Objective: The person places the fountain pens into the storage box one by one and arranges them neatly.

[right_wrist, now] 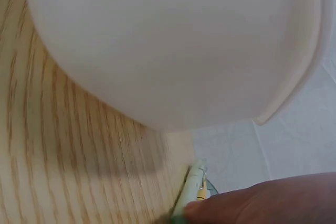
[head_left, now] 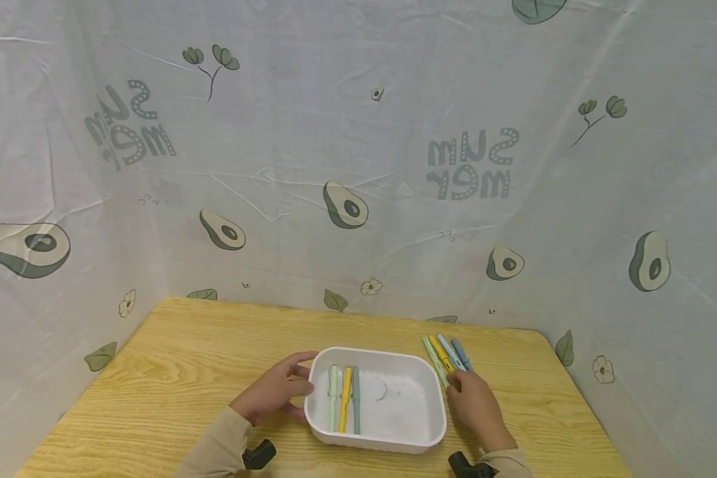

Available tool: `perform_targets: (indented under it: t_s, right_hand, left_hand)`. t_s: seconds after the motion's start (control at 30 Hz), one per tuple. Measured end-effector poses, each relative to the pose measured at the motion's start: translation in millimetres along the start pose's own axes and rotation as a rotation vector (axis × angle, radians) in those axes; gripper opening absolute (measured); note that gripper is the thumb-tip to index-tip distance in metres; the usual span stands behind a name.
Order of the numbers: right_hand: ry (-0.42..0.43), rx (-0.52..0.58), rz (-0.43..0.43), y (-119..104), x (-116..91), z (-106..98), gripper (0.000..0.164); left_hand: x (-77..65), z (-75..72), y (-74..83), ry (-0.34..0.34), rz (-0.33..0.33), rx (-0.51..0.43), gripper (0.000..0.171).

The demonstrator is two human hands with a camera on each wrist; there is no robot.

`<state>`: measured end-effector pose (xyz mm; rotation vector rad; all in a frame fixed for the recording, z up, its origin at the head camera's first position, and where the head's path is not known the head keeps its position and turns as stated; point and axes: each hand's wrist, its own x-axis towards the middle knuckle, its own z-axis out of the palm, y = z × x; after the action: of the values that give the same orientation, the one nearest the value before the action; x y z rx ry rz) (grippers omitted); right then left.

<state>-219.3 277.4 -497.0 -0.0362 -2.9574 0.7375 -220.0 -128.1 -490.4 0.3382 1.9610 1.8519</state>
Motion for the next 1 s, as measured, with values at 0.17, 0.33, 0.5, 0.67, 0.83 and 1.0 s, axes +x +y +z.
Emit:
perform_targets:
  t_s: [0.17, 0.33, 0.5, 0.67, 0.83, 1.0]
  right_hand:
    - [-0.069, -0.045, 0.041, -3, -5, -10, 0.009]
    - [-0.101, -0.057, 0.078, -8, -9, -14, 0.007]
    - [0.044, -0.022, 0.007, -14, -7, -5, 0.018]
    - [0.125, -0.016, -0.01, -19, -4, 6, 0.022]
    - [0.081, -0.026, 0.004, -19, -2, 13, 0.023]
    - [0.045, -0.03, 0.036, -19, -1, 16, 0.016]
  left_hand:
    - [0.8, -2.2, 0.3, -0.008, 0.0, -0.005, 0.068]
    - [1.0, -3.5, 0.3, -0.008, -0.007, -0.007, 0.067]
    - [0.7, -3.8, -1.2, -0.001, -0.003, -0.007, 0.067]
    - [0.7, -3.7, -2.6, 0.008, -0.003, -0.002, 0.067]
    - [1.1, -3.7, -3.2, 0.012, 0.001, 0.0, 0.066]
    - [2.3, -3.3, -4.2, 0.003, 0.008, -0.019, 0.066]
